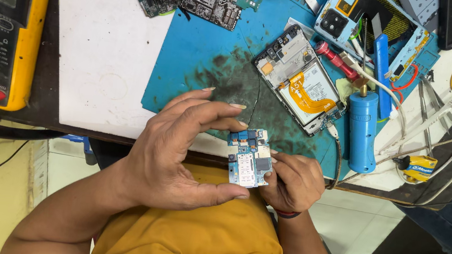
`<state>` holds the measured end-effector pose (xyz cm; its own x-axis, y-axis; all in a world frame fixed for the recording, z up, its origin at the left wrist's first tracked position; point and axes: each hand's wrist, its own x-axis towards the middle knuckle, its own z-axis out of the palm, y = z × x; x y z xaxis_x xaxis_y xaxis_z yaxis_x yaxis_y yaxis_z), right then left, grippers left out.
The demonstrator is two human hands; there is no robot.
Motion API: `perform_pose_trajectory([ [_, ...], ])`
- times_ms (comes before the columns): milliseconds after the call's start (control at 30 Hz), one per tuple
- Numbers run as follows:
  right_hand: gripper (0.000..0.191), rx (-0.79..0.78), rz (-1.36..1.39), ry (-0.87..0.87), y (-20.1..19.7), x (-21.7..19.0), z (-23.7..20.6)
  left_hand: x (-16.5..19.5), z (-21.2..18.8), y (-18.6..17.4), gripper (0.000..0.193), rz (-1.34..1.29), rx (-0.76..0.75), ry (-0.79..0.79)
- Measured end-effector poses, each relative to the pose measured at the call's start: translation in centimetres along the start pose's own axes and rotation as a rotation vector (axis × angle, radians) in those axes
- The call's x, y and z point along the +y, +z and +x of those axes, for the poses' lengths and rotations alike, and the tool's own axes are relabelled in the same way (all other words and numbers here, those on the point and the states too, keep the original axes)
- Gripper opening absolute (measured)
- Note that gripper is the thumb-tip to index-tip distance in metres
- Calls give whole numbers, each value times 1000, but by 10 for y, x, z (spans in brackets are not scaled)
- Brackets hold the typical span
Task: The person repairs a disassembled smartphone at a workbench. They hold and inspect the phone's motherboard, press the back cover onto the phone body, use tweezers to work on the internal components, and finally use a screwdriver on the opened phone.
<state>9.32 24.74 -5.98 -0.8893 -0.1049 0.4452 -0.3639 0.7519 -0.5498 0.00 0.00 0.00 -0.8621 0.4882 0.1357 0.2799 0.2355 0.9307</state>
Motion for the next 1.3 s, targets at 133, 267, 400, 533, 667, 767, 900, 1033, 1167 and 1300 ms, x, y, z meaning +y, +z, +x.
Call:
perform_pose_trajectory([
  [133, 12, 1, 4, 3, 1, -1, 1, 1, 1, -2, 92, -3, 3, -18],
  [267, 11, -5, 12, 9, 0, -2, 1, 1, 2, -2, 93, -4, 7, -29],
  [400, 12, -8, 7, 6, 0, -1, 1, 1, 1, -2, 94, -7, 7, -39],
  [533, 14, -8, 7, 14, 1, -2, 0, 1, 0, -1, 94, -23, 10, -49],
  [667, 15, -2, 5, 10, 2, -2, 0, 1, 0, -1, 94, -25, 17, -50],
  [767, 14, 1, 5, 12, 3, -2, -1, 2, 0, -2, 93, -28, 18, -49],
  [900, 15, -4, -1, 20, 3, -2, -2, 5, 1, -2, 89, -12, 33, -38],
  [1033, 20, -12, -2, 1, 2, -1, -3, 8, 0, -3, 88, 5, 28, -28],
  [1167, 24, -23, 2, -2, 2, -1, -3, 11, -2, -3, 88, 23, 34, -19],
  [1300, 27, -24, -6, -3, 2, -1, -3, 14, -3, -2, 89, 22, 50, -6],
])
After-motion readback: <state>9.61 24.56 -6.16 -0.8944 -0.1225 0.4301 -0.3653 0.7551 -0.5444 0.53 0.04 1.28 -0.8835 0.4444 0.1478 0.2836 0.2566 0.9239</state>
